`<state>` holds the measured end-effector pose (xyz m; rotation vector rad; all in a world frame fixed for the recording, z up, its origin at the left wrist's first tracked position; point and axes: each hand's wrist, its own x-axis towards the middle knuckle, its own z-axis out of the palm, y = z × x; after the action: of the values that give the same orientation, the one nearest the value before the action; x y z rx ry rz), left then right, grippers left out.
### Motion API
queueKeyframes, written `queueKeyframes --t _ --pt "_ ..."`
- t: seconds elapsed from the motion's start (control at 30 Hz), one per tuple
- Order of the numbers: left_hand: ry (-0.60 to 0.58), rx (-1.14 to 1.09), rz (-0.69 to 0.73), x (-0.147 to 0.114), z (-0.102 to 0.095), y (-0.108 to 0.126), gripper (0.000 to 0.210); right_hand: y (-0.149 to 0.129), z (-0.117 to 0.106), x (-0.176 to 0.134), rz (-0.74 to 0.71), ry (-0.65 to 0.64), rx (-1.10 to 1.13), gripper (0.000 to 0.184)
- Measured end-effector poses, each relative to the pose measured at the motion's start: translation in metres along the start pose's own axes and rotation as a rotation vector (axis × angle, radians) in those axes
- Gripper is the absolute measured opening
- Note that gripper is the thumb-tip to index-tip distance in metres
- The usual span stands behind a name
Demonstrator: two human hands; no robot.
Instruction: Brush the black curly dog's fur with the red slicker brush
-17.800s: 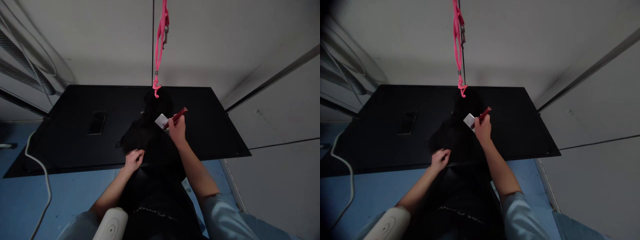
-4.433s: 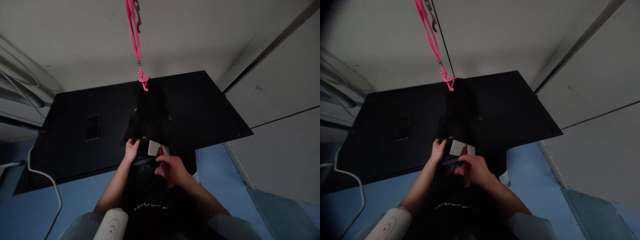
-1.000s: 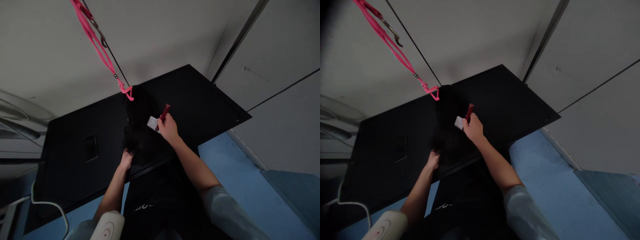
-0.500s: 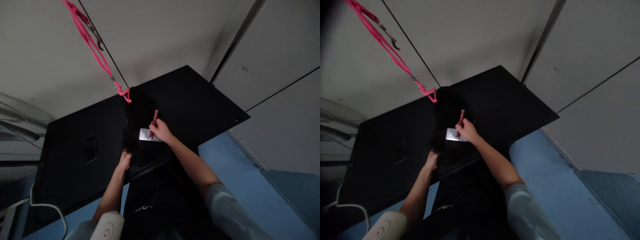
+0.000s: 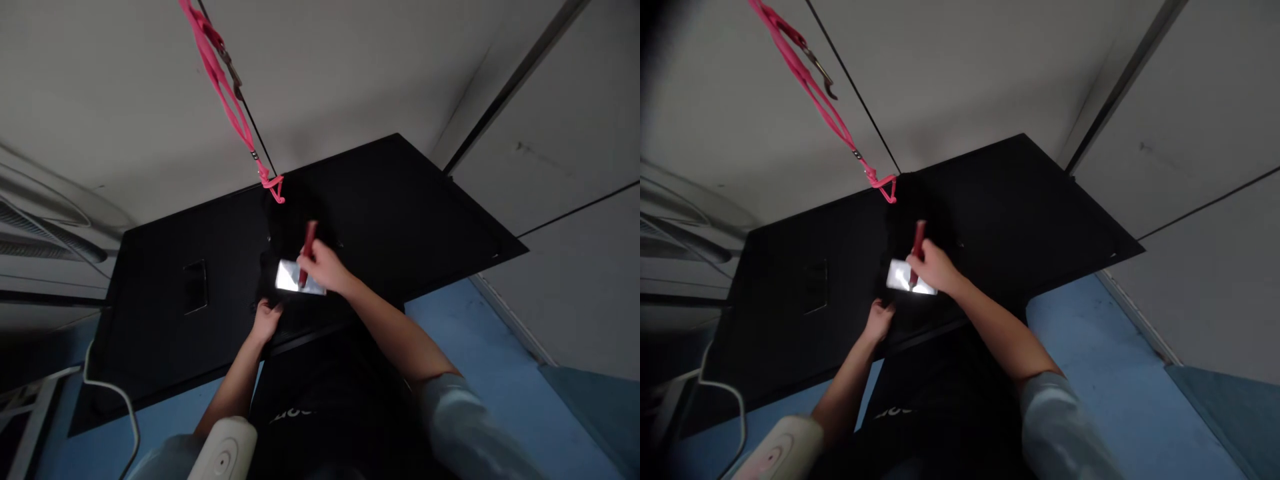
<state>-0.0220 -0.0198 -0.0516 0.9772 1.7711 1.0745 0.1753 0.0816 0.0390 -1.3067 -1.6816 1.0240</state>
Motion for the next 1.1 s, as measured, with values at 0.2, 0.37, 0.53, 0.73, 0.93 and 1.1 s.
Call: queueKeyframes --t 0.2,0.37,0.53,0.73,0.93,1.1 --pt "-0.023 -0.019 -0.027 -0.012 0.006 0.012 0.033 -0.007 -0.003 -0.003 0.057 0.159 -0.120 0.024" --pt "-0.025 -0.004 0.005 -0.018 0.009 0.019 0.034 -0.015 -0.004 -0.002 0.038 -0.045 -0.207 0.018" --pt "0.011 0.096 0.045 -0.021 0.010 0.021 0.034 -0.019 -0.008 0.000 0.000 0.082 -0.205 0.024" --pt "0.095 0.212 0.143 -0.028 0.013 0.010 0.042 -0.015 -0.010 0.004 0.051 0.161 -0.268 0.022" --pt "0.039 0.341 0.530 -0.033 0.015 -0.001 0.053 -0.014 -0.013 0.007 0.024 -0.040 -0.219 0.021" --pt "-0.042 0.429 0.659 -0.034 0.017 -0.009 0.029 -0.016 -0.018 0.005 -0.031 0.084 -0.186 0.027"
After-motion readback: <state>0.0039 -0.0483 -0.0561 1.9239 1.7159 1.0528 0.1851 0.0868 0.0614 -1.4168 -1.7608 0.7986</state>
